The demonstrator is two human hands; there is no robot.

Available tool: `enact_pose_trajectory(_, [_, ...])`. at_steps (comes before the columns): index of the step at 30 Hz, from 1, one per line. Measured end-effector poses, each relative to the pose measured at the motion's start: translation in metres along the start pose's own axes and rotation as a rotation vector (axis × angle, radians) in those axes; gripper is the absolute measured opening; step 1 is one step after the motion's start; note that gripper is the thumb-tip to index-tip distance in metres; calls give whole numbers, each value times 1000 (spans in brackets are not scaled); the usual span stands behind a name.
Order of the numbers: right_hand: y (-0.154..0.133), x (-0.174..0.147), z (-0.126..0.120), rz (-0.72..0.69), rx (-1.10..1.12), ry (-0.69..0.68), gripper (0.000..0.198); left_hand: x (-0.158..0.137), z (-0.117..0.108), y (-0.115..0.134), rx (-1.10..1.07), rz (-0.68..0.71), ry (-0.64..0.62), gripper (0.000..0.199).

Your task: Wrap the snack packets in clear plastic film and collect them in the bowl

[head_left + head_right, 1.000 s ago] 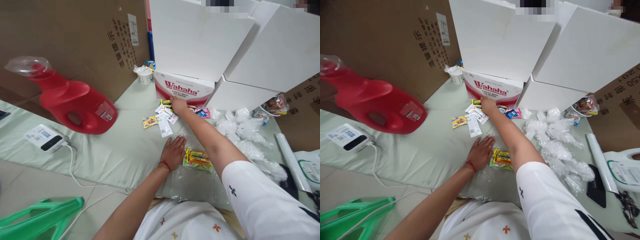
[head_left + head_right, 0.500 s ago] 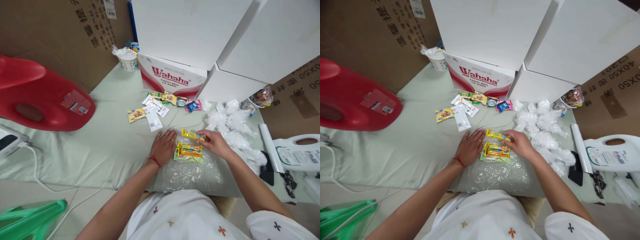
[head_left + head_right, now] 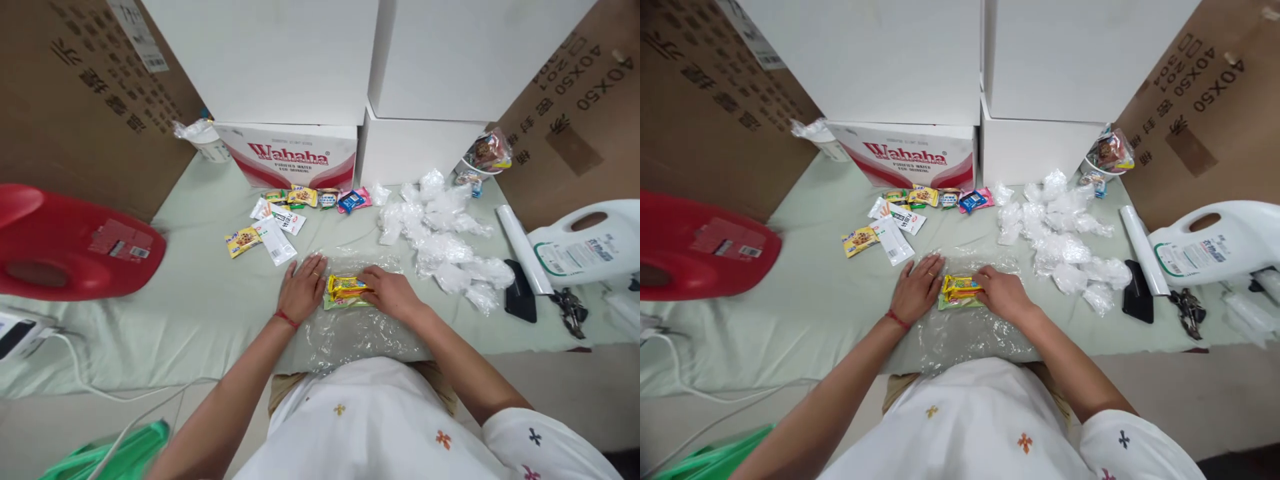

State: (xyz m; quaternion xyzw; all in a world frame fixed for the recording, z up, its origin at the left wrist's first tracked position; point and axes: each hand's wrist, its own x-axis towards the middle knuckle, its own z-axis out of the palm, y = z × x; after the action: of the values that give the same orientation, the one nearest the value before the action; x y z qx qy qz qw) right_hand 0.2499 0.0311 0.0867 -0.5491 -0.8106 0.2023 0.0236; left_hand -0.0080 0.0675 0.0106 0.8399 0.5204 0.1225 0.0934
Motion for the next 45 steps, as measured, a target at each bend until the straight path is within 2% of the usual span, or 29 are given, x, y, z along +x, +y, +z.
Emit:
enact_pose_trajectory(2, [4, -4, -2, -11, 25, 7, 45, 1, -1, -5, -48, 8, 37, 52])
enact_pose_trajectory(5, [17, -22, -5, -15, 116, 142, 47, 0, -19, -10, -130, 36, 168, 49])
enact_pose_trajectory(7, [27, -45, -6, -25, 178, 218, 37, -10, -40, -8, -155, 75, 271, 46])
enact_pose_trajectory(9, [35, -76, -4, -70, 214, 207, 28, -29, -60, -2, -174, 152, 318, 46])
enact_pose_trajectory(12, [45, -125, 8, -145, 214, 113, 23, -72, -75, 8, -212, 348, 207, 55])
enact_pose_trajectory(15, [52, -159, 26, -133, 183, 102, 33, -112, -62, 12, -150, 554, 43, 54])
enact_pose_trajectory(17, [55, -168, 38, -107, 166, 130, 38, -130, -46, 12, -108, 578, -9, 45])
enact_pose_trajectory(19, [56, -167, 48, -103, 163, 151, 30, -140, -31, 14, -97, 546, -1, 35])
enact_pose_trajectory(22, [56, -157, 53, -142, 195, 174, 24, -146, -21, 18, -177, 484, 76, 24])
enact_pose_trajectory(25, [55, -144, 44, -177, 273, 237, 25, -146, -23, 23, -337, 405, 130, 19])
enact_pose_trajectory(28, [60, -132, 23, -216, 363, 265, 24, -137, -31, 21, -433, 325, 167, 19])
enact_pose_trajectory(32, [68, -105, -15, -250, 381, 167, 26, -112, -42, 14, -435, 232, 165, 14])
enact_pose_trajectory(36, [60, -44, -40, -155, 224, 181, 32, -104, -50, 14, -413, 305, 121, 12])
enact_pose_trajectory(39, [42, 22, -40, -132, -4, 147, 30, -113, -54, 17, -398, 340, 67, 15])
enact_pose_trajectory(42, [26, 81, -30, -84, -192, 76, 42, -110, -54, 13, -351, 176, 196, 22])
enact_pose_trajectory(45, [17, 115, -22, -5, -270, -38, 46, -76, -47, 5, -283, -73, 358, 26])
